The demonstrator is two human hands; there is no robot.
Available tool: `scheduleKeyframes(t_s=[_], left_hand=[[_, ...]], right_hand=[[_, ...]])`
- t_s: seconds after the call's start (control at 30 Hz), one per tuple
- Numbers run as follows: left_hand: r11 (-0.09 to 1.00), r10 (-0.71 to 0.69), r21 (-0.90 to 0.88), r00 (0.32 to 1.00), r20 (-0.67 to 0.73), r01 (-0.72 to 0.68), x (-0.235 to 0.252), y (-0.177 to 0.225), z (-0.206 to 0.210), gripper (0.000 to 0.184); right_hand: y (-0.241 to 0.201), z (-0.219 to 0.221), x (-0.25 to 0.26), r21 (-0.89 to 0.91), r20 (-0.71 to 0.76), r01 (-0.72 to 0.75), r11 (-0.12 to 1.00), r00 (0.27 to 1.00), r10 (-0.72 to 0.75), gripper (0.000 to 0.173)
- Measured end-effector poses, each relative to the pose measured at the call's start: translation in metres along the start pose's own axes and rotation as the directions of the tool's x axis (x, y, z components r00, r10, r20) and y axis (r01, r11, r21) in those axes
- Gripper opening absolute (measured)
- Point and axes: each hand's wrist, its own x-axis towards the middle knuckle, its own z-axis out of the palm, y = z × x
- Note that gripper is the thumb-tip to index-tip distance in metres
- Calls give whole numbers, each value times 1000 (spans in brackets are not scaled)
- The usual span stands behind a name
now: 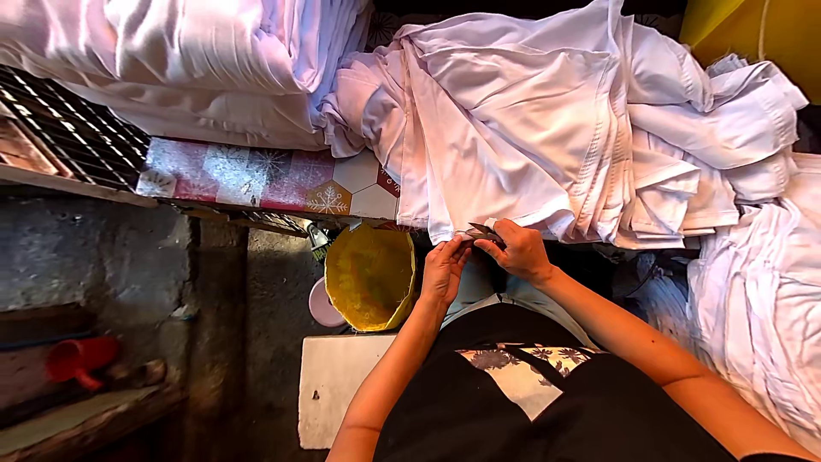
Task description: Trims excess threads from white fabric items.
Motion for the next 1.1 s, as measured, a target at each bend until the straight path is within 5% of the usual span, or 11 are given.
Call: scheduleKeyframes(t_s=[0.2, 0.63, 1.1], left_hand=[[999, 51, -4, 999, 18, -51, -10, 10, 11, 17], [990, 118, -92, 990, 76, -111, -20, 18, 28, 19], [973, 229, -18, 970, 75, -229, -23, 15, 27, 19]], right_hand=[[2, 8, 5, 11, -129, 133, 991, 983, -131, 43], [-11, 8, 12, 99, -296, 151, 983, 948, -116, 34], [-11, -1, 11, 189, -270, 99, 977, 962, -45, 30]])
